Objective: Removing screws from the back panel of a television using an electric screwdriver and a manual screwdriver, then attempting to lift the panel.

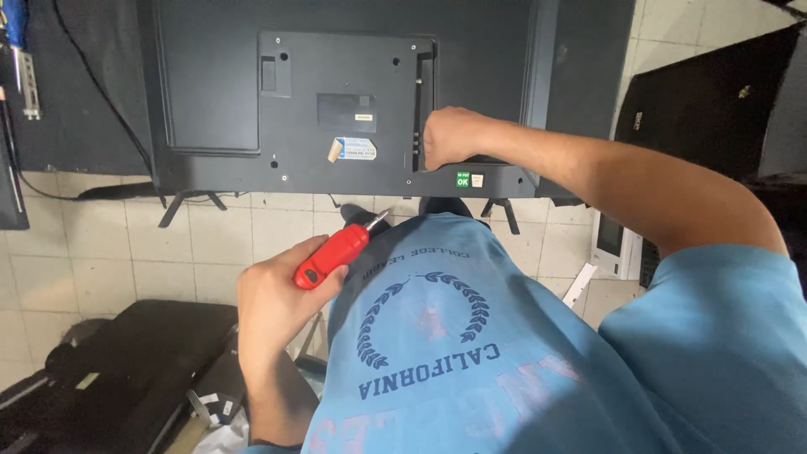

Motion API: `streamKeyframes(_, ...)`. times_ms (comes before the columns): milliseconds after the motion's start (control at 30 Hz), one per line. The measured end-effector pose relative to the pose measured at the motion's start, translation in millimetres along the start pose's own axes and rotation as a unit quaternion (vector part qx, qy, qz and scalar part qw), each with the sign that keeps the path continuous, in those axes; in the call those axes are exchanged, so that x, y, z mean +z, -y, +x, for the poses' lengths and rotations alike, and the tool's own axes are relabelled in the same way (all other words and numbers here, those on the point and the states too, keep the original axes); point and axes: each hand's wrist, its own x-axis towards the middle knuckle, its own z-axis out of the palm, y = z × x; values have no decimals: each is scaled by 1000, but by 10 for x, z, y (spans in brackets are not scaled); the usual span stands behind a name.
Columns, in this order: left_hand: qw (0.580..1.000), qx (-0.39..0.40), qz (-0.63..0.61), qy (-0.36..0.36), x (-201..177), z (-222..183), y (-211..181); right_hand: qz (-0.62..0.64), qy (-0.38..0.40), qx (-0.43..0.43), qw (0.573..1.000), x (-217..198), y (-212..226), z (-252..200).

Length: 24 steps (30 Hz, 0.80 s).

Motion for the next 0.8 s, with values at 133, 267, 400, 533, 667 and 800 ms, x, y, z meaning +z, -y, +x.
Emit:
streamKeyframes(133, 1000, -7, 10, 5, 11, 39, 77, 25, -29, -15, 999, 251, -346, 230)
streamKeyframes(267, 1000, 3, 9, 1, 25, 36, 117, 60, -60, -16, 996, 78, -170, -60)
streamKeyframes(400, 999, 19, 44, 12, 21, 59, -53, 454, -77, 19, 888, -205, -286, -435)
streamKeyframes(533, 993, 102, 56, -10, 218, 207, -364, 701, -84, -131, 696, 200, -1201, -634)
streamKeyframes(667, 965, 227, 122, -55, 656, 526, -779, 864, -163, -177, 442, 986, -2149, -755)
streamKeyframes(800, 922, 325, 212, -6, 1208, 945, -1161, 881, -242, -183, 363, 1411, -2356, -1059)
